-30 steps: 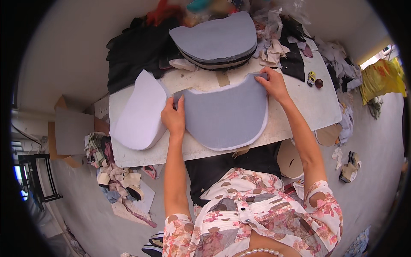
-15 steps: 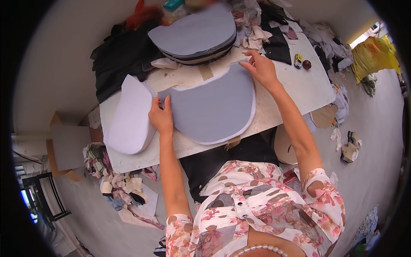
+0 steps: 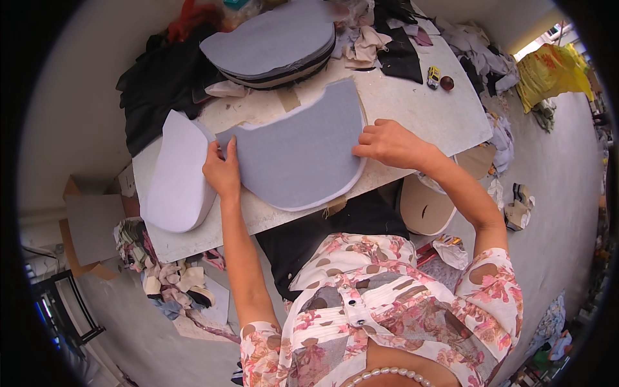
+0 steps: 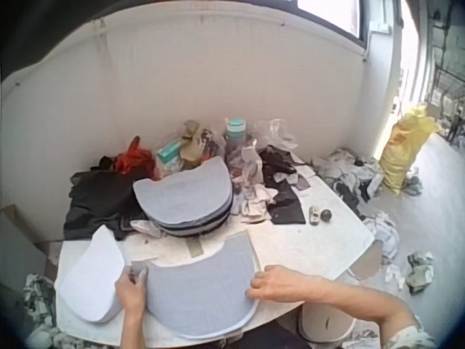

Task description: The person sits on the floor and repeatedly picks up white and beige fabric pieces from a pile, places them on a low table, and stacks them. The person handles the pieces one at a time, smoothing them before stacking.

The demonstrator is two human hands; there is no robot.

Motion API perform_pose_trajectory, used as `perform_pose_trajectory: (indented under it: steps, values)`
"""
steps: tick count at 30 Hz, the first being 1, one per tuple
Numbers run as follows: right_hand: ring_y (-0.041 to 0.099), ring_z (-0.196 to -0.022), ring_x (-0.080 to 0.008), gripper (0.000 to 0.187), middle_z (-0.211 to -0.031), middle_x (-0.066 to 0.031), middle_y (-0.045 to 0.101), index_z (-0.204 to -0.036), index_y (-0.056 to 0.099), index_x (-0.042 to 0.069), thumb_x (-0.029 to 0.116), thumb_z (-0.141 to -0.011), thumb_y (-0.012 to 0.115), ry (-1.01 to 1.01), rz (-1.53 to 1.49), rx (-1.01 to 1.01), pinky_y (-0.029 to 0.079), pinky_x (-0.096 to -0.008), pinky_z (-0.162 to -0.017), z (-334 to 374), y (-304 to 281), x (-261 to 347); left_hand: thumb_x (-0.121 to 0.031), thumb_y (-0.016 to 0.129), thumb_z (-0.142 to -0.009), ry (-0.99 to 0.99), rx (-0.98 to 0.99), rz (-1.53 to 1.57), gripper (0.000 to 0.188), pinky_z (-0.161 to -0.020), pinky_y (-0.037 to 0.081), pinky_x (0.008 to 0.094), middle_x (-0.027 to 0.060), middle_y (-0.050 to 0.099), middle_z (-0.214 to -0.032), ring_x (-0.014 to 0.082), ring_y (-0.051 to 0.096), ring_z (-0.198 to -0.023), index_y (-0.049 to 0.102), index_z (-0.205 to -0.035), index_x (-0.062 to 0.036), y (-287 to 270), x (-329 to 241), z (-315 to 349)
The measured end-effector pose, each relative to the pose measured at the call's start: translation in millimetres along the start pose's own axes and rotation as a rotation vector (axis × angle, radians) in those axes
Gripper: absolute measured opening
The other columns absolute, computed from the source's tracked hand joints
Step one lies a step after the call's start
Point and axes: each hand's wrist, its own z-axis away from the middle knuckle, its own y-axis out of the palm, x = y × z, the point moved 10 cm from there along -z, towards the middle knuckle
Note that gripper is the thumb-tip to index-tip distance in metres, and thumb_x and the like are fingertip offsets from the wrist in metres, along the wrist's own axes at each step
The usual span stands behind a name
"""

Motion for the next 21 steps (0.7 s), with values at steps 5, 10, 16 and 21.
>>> perform_pose_trajectory:
  steps: [5,10,16,21]
  values:
    - [0.058,-0.076,-0.0218,0.005,-0.072,-0.0038,0.055,-0.079,0.056,0.011,0.01,-0.075,0.057,-0.024,0.043,-0.012,0.046,-0.0346,-0.065,3.6,5.2,1.9,-0.034,0.071,-0.082,-0.011,0.017,0.006,0.035,-0.053,0.042,0.0347,0.0079,0.055,-0.059,0.0203,0.049,-0.052,0.064,-0.092,-0.0013,1.0,3.1,-1.5]
    - [0.058,-0.075,-0.0216,0.007,-0.072,-0.0038,0.055,-0.081,0.055,0.01,0.009,-0.074,0.058,0.005,0.046,0.013,0.045,-0.0342,-0.063,11.5,5.8,-0.9,-0.034,0.07,-0.082,-0.027,0.026,0.001,0.034,-0.054,0.043,0.0349,0.0081,0.056,-0.06,0.0207,0.051,-0.053,0.064,-0.092,-0.0019,-0.8,0.2,-0.6]
    - [0.058,-0.072,-0.0205,0.009,-0.071,-0.0028,0.054,-0.084,0.055,0.01,0.01,-0.075,0.057,0.037,0.056,-0.022,0.044,-0.0336,-0.061,17.2,5.6,-3.6,-0.034,0.071,-0.081,0.015,-0.016,-0.006,0.035,-0.055,0.043,0.035,0.008,0.056,-0.061,0.0211,0.051,-0.054,0.064,-0.092,-0.0014,-2.5,-2.5,-0.6]
    - [0.058,-0.071,-0.0196,0.008,-0.068,-0.0021,0.054,-0.084,0.054,0.011,0.012,-0.076,0.056,-0.01,0.067,-0.056,0.045,-0.0328,-0.061,11.0,0.2,4.3,-0.035,0.071,-0.081,-0.03,0.025,0.022,0.037,-0.055,0.043,0.0347,0.0076,0.056,-0.061,0.0206,0.051,-0.054,0.063,-0.092,-0.0009,0.9,1.2,-0.6]
